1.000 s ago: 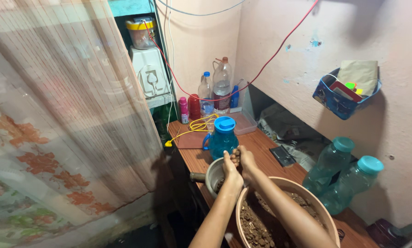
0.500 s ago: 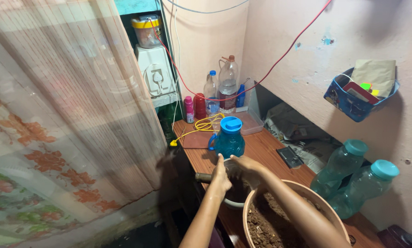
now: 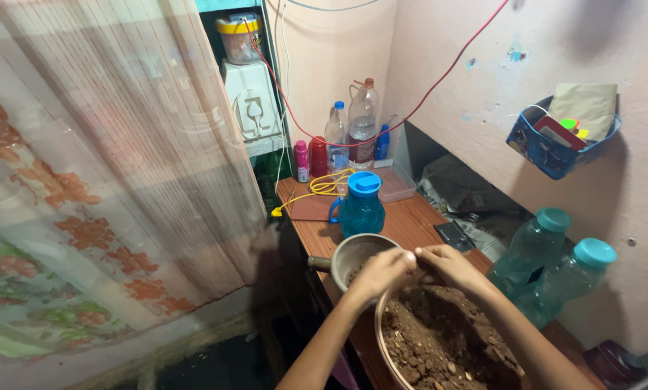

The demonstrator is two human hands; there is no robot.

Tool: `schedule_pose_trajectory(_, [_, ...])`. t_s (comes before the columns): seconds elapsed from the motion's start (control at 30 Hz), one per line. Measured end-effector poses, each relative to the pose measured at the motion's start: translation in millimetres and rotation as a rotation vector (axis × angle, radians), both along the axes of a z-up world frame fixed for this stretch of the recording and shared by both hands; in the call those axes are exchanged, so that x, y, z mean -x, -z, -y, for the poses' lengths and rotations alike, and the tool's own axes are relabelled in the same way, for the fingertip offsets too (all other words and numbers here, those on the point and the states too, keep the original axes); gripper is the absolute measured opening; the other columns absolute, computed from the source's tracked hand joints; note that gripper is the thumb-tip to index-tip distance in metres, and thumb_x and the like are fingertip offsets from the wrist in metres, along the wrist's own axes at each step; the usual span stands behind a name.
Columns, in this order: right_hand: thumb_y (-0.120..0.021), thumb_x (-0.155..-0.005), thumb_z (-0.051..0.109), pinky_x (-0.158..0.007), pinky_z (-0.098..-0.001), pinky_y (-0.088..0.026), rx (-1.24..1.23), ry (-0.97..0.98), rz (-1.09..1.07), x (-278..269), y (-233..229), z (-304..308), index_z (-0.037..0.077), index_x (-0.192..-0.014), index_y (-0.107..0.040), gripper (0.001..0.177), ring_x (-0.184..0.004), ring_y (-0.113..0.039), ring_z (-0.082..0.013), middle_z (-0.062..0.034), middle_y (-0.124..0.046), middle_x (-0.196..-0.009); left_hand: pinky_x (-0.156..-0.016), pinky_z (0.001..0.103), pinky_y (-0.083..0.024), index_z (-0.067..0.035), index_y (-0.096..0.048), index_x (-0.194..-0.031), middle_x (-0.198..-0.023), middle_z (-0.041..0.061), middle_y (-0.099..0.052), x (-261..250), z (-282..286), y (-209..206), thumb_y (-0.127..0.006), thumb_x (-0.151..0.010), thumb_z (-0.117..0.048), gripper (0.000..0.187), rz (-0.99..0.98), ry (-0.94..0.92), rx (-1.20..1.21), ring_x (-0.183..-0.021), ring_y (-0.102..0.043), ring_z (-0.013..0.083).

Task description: The person breaks up and mixes soil in a bowl by hand and using a small hand tool.

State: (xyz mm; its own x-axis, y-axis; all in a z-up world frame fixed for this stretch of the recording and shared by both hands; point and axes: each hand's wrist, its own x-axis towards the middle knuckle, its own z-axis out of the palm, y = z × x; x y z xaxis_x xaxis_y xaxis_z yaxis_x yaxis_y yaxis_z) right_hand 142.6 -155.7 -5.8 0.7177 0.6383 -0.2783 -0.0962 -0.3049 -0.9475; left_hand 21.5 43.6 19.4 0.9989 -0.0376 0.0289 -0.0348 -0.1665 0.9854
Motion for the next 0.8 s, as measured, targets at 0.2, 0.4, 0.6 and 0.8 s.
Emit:
schedule_pose_trajectory(0.2, [-0.055, -0.096, 0.029, -0.101, -0.0388, -0.055, 0.265, -0.165, 0.563, 36, 20, 22, 0.004, -0.127, -0.068, 0.042, -0.112, -0.073, -0.0252, -0.0105, -0.076, -0.121, -0.094, 0.050, -0.049, -0.001, -0.069, -0.115, -0.110, 0.021, -0.070, 48, 29, -24, -0.056, -0.100, -0.022, 0.029, 0.249, 0.068, -0.622, -0.104, -0.067, 0.0372])
schedule_pose_trajectory(0.4, [-0.054, -0.097, 0.028, -0.107, -0.0454, -0.040, 0.238, -0.211, 0.787, 91, 17, 8, -0.002, -0.140, -0.047, 0.053, -0.128, -0.052, -0.0315, -0.0198, -0.054, -0.139, -0.095, 0.043, -0.054, 0.001, -0.072, -0.109, -0.109, 0.018, -0.072, 61, 24, -6, -0.056, -0.093, 0.000, 0.023, 0.346, -0.094, -0.456, -0.102, -0.070, 0.0333])
schedule_pose_trajectory(0.6, [-0.053, -0.098, 0.028, -0.101, -0.0519, -0.042, 0.377, -0.210, 1.079, 129, -7, -1, 0.000, -0.105, -0.059, 0.030, -0.105, -0.055, -0.0371, -0.0211, -0.064, -0.107, -0.098, 0.038, -0.056, 0.001, -0.072, -0.108, -0.118, 0.017, -0.073, 65, 30, 10, -0.045, -0.078, 0.015, 0.042, 0.473, -0.211, -0.225, -0.106, -0.072, 0.0298])
schedule_pose_trajectory(0.8, [-0.054, -0.093, 0.027, -0.088, -0.0515, -0.051, 0.403, -0.188, 1.053, 147, -15, -4, 0.000, -0.102, -0.060, 0.029, -0.098, -0.062, -0.0371, -0.0207, -0.065, -0.098, -0.107, 0.037, -0.054, 0.001, -0.071, -0.110, -0.121, 0.018, -0.073, 67, 28, 10, -0.042, -0.075, 0.017, 0.048, 0.513, -0.201, -0.203, -0.114, -0.071, 0.0305])
